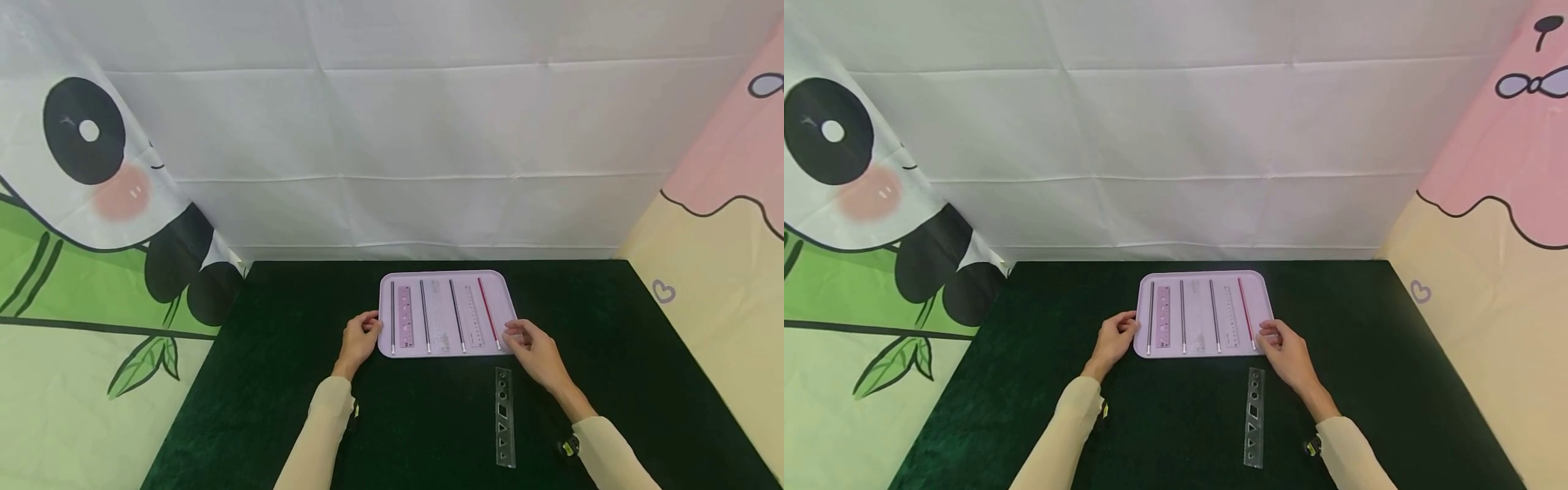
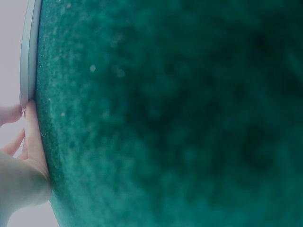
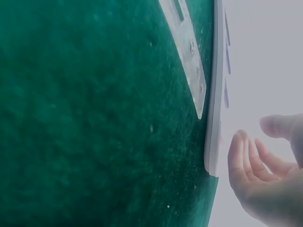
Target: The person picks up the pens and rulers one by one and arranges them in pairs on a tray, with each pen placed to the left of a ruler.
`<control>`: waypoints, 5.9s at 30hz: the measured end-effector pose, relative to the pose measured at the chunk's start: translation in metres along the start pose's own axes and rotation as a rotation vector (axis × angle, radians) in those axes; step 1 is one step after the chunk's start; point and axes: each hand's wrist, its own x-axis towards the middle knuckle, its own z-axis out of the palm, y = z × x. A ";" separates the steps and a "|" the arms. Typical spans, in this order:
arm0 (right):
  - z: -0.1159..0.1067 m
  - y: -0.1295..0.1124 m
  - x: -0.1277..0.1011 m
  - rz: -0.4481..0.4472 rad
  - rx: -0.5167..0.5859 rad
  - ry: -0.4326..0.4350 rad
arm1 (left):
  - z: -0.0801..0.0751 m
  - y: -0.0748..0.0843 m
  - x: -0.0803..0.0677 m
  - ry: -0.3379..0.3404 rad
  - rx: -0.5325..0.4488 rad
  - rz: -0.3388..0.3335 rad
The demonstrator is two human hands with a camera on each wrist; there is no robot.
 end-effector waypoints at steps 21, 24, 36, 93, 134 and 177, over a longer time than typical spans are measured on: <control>-0.004 -0.013 -0.040 0.038 0.016 -0.077 | 0.000 0.001 0.000 -0.008 0.008 -0.028; -0.003 -0.014 -0.044 0.060 0.019 -0.085 | 0.000 0.000 0.001 -0.006 0.008 -0.029; -0.001 -0.015 -0.064 0.182 0.063 -0.129 | 0.001 0.000 0.001 0.010 0.016 -0.002; 0.012 -0.021 -0.084 0.272 0.102 -0.189 | 0.000 -0.004 0.002 0.002 0.004 0.004; -0.004 -0.008 -0.056 0.139 0.191 -0.121 | 0.000 -0.001 0.001 -0.003 0.012 -0.005; 0.006 0.015 -0.001 0.022 0.203 0.112 | 0.000 0.001 -0.001 -0.002 0.007 -0.036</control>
